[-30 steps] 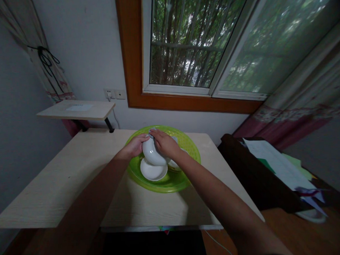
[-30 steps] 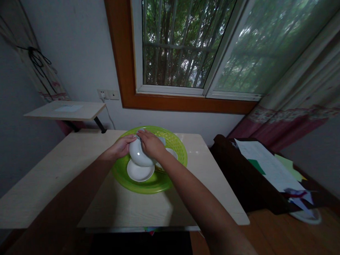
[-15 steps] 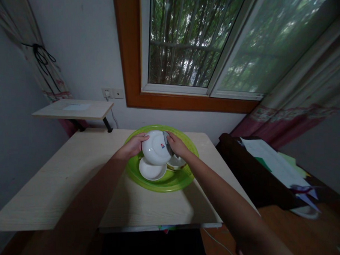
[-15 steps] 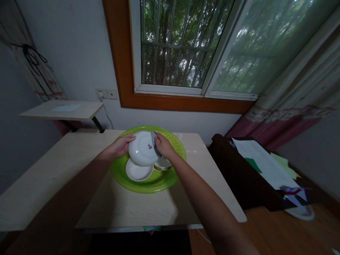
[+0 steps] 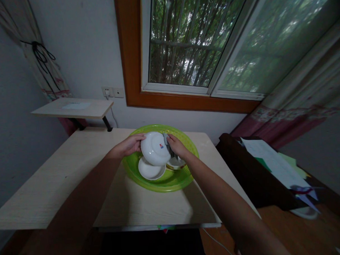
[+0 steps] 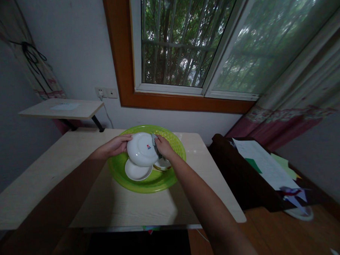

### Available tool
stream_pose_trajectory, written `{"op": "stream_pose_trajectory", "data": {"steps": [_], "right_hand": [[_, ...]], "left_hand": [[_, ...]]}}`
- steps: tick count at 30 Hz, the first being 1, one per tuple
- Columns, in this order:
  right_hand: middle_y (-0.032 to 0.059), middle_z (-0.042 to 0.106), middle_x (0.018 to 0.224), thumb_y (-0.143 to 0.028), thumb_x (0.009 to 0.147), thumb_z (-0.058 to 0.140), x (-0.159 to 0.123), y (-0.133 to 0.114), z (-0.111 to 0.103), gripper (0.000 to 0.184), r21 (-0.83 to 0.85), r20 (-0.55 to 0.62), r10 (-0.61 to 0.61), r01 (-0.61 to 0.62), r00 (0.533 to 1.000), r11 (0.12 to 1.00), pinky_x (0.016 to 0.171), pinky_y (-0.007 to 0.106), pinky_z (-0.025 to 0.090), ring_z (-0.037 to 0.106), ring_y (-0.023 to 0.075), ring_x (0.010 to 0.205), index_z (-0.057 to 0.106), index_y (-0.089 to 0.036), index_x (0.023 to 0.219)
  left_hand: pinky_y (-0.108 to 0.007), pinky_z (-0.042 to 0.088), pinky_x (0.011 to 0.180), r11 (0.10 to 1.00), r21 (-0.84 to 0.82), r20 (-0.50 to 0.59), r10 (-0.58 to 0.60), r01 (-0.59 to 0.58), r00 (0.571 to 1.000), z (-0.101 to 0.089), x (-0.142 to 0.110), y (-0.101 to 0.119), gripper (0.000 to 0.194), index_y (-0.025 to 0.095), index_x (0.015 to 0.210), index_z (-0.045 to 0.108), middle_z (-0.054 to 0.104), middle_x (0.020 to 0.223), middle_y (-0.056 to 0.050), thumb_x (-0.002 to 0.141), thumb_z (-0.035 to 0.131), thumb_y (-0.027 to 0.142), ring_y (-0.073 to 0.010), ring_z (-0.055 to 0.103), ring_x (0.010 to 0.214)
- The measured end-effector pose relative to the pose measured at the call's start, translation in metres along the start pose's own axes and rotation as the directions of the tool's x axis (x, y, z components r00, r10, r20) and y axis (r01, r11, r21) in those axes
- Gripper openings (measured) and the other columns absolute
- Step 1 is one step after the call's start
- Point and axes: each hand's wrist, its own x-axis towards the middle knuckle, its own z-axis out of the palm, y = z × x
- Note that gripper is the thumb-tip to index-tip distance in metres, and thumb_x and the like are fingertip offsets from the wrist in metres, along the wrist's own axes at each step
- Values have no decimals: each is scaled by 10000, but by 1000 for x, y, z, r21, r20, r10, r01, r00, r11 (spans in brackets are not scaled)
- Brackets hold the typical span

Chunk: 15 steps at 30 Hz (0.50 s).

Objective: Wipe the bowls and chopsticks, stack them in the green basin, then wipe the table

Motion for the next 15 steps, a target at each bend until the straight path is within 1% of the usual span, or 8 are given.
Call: {"op": "stream_pose_trajectory", "data": {"steps": [1,3,5,7,9,12,14,15], "right_hand": [[93,720,1293,-278,1026,413,0,1,0,353,-4,1,2,-2,1000,1000,1064,378,506,663,200,1204,676,-196,1247],[91,724,1282,-285,1028,412,0,3,0,350,3,6,9,-9,1000,1000,1048,377,516,672,199,1183,672,-193,1244],[90,719,1293,-288,1030,417,-1,3,0,350,2,14,13,-14,1000,1000,1051,378,512,673,195,1179,665,-189,1257],[96,708,1315,-275,1026,429,0,1,0,353,-26,18,6,-6,1000,1000,1070,372,499,663,192,1201,660,-180,1276],[104,694,1343,-256,1018,444,1,-3,-1,360,-66,15,-15,16,1000,998,1096,368,480,644,194,1236,661,-171,1292],[111,677,1371,-243,1010,456,3,-15,-1,382,-101,8,-110,111,994,989,1133,380,452,619,202,1275,661,-166,1323],[115,673,1377,-234,1008,451,3,-25,0,397,-114,32,-227,229,973,967,1154,395,435,610,208,1286,657,-166,1342],[117,670,1382,-223,1005,450,2,-31,1,406,-121,53,-292,297,955,947,1164,403,426,604,210,1294,653,-168,1352]], "left_hand": [[-302,554,678,1000,13,11,-19,19,1000,-1,-2,1,422,127,1233,692,740,937,-114,811,705,134,-183,669,712],[-294,554,674,999,32,-10,-40,40,999,0,-4,3,529,149,1303,660,741,1013,-118,779,706,94,-176,670,724],[-289,554,679,999,29,-48,-20,21,999,1,-6,5,605,168,1357,629,736,1073,-123,764,706,75,-176,673,746],[-288,553,685,1000,26,-70,-14,16,997,1,-6,5,626,172,1378,615,732,1085,-123,766,707,76,-174,670,752],[-288,554,694,999,29,-57,-23,24,998,0,-6,5,617,170,1378,614,730,1078,-122,775,712,84,-170,668,753],[-284,557,700,999,33,-13,-31,32,999,-2,-5,3,581,167,1352,626,730,1064,-122,785,730,102,-161,667,742],[-283,561,703,999,33,19,-38,38,999,-4,-4,2,549,161,1326,636,730,1048,-120,790,741,117,-160,671,741],[-283,562,704,999,31,33,-41,40,999,-4,-4,2,533,160,1312,640,730,1036,-117,792,745,123,-162,674,744]]}}
